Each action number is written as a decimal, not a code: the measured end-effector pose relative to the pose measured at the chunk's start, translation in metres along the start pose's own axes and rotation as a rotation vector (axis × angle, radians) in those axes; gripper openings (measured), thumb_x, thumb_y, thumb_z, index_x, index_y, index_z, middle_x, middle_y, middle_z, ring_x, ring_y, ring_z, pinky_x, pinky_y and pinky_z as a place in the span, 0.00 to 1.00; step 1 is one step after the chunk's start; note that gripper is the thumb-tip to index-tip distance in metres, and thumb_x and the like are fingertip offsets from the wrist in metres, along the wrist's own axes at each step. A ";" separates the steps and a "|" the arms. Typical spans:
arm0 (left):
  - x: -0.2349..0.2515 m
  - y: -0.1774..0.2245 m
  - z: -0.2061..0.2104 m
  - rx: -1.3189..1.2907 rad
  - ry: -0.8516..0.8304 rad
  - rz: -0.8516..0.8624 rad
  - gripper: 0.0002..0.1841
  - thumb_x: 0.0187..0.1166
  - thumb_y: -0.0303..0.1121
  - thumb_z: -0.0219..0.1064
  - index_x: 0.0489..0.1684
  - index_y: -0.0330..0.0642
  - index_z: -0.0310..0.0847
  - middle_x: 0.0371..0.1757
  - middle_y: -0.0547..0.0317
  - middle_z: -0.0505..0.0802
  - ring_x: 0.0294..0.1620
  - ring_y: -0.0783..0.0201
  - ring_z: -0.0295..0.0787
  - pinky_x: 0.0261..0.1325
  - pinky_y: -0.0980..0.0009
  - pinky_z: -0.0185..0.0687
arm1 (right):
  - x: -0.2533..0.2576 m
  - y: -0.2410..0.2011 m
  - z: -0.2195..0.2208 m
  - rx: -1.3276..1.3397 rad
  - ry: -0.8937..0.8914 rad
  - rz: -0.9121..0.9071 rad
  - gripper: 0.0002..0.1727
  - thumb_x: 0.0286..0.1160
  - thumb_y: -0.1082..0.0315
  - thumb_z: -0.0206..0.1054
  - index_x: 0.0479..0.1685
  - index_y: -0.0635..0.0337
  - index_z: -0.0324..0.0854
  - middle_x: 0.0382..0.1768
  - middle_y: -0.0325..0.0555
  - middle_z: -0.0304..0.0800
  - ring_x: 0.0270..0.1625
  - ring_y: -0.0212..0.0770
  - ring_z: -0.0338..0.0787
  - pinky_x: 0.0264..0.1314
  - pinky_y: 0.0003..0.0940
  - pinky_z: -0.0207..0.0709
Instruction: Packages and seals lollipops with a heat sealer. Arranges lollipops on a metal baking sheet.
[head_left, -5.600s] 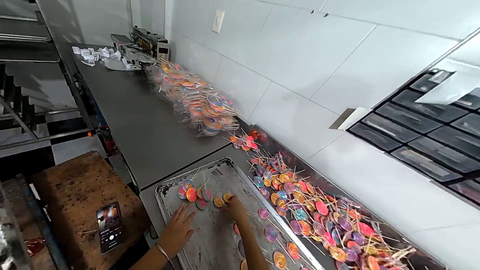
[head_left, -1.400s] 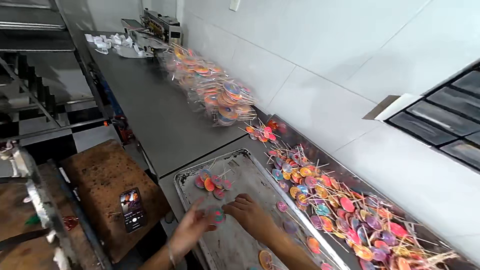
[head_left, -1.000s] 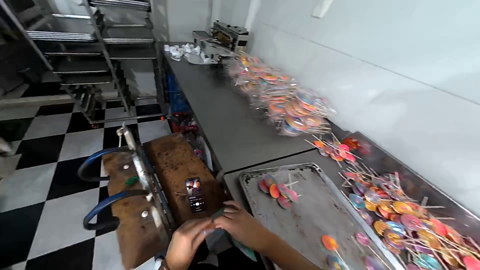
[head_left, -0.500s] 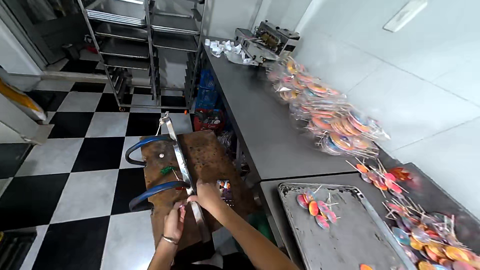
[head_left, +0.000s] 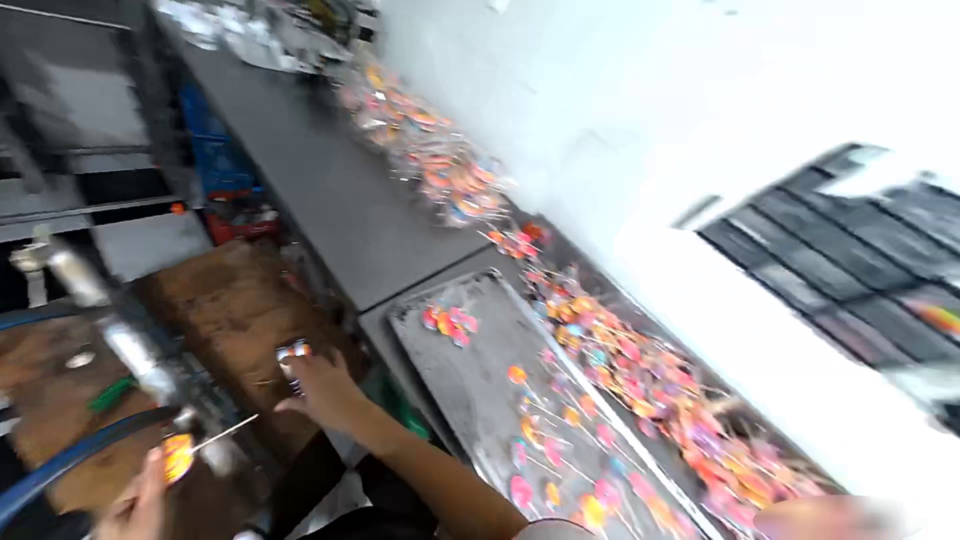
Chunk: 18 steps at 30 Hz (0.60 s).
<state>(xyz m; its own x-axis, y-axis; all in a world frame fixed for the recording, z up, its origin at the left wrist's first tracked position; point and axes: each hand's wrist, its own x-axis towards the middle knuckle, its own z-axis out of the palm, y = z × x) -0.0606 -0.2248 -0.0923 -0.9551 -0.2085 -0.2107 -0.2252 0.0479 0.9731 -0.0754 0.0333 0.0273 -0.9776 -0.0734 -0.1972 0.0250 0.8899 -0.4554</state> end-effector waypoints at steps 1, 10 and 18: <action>-0.007 0.017 0.008 0.017 -0.049 0.071 0.19 0.89 0.42 0.59 0.29 0.40 0.83 0.24 0.76 0.84 0.25 0.84 0.79 0.35 0.78 0.81 | -0.023 0.046 -0.022 -0.030 0.113 0.082 0.36 0.73 0.52 0.77 0.80 0.55 0.75 0.74 0.56 0.83 0.79 0.59 0.79 0.84 0.74 0.57; -0.114 0.104 0.253 0.325 -0.809 0.719 0.17 0.82 0.35 0.68 0.64 0.38 0.89 0.70 0.44 0.89 0.66 0.54 0.91 0.67 0.60 0.88 | -0.197 0.356 -0.115 -0.018 -0.060 1.036 0.32 0.71 0.61 0.77 0.71 0.71 0.78 0.73 0.70 0.79 0.76 0.67 0.79 0.77 0.65 0.70; -0.102 0.082 0.440 0.838 -1.091 0.663 0.24 0.94 0.34 0.49 0.88 0.39 0.64 0.93 0.51 0.62 0.89 0.50 0.65 0.88 0.57 0.63 | -0.165 0.359 -0.100 0.123 -0.019 0.713 0.33 0.71 0.61 0.77 0.73 0.71 0.76 0.73 0.72 0.77 0.79 0.68 0.75 0.80 0.64 0.68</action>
<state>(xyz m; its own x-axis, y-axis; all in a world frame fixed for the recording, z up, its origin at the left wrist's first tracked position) -0.0661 0.2300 -0.0321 -0.5120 0.8532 -0.0998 0.6036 0.4400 0.6649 0.0742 0.4095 -0.0165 -0.7107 0.4975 -0.4974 0.6799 0.6673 -0.3040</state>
